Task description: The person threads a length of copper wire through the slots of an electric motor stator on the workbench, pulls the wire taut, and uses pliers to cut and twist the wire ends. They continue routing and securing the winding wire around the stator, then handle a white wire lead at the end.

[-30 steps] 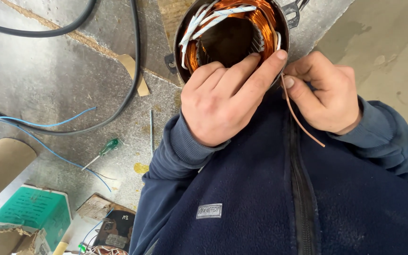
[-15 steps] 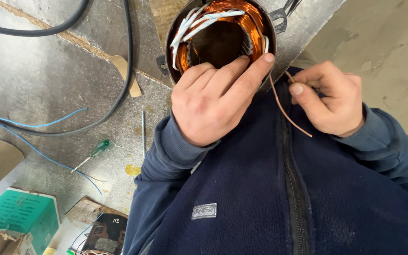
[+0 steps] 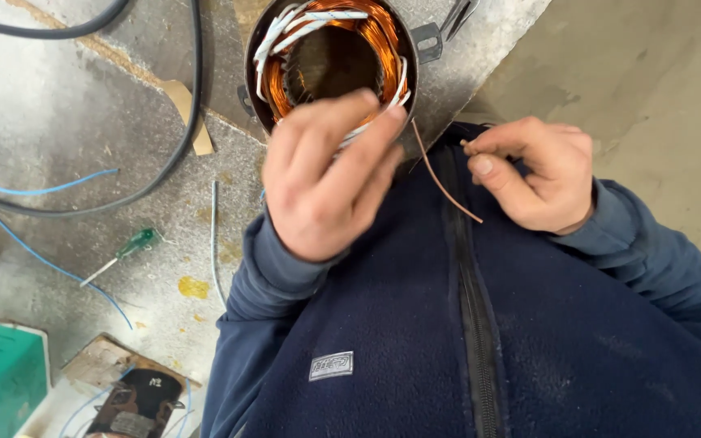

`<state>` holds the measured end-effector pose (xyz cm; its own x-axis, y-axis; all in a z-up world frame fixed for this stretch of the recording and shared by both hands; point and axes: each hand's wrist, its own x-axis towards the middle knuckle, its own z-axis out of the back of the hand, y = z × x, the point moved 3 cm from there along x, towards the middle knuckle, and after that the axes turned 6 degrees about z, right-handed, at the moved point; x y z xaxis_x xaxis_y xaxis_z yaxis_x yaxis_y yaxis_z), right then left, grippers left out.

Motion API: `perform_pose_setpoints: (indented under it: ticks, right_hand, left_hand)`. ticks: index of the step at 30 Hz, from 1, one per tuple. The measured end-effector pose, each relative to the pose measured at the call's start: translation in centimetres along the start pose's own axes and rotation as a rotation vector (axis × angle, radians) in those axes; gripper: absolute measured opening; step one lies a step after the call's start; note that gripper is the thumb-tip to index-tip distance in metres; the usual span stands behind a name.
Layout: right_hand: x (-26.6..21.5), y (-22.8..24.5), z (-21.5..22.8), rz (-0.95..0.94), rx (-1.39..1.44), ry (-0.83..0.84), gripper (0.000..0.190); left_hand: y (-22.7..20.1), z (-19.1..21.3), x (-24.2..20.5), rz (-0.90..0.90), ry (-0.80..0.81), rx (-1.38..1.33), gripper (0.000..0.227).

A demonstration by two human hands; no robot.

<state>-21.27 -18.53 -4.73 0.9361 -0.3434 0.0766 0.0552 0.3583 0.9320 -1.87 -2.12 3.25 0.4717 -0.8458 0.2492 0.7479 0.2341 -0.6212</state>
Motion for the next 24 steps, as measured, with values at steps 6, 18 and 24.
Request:
perform_pose_setpoints:
  ticks: [6,18,24]
  right_hand:
    - [1.2,0.5,0.1,0.259,0.066,0.094,0.011]
    - [2.5,0.7,0.1,0.360,0.153,0.202,0.014]
    - [2.1,0.3,0.3,0.346,0.198,0.150,0.014]
  left_hand:
    - [-2.4,-2.7,-2.4,0.096,0.106,-0.272,0.036]
    - [-3.1,-4.1,-2.6,-0.151,-0.085,-0.159,0.031]
    - [-2.9,-4.5,-2.0,-0.155,-0.030,-0.179,0.036]
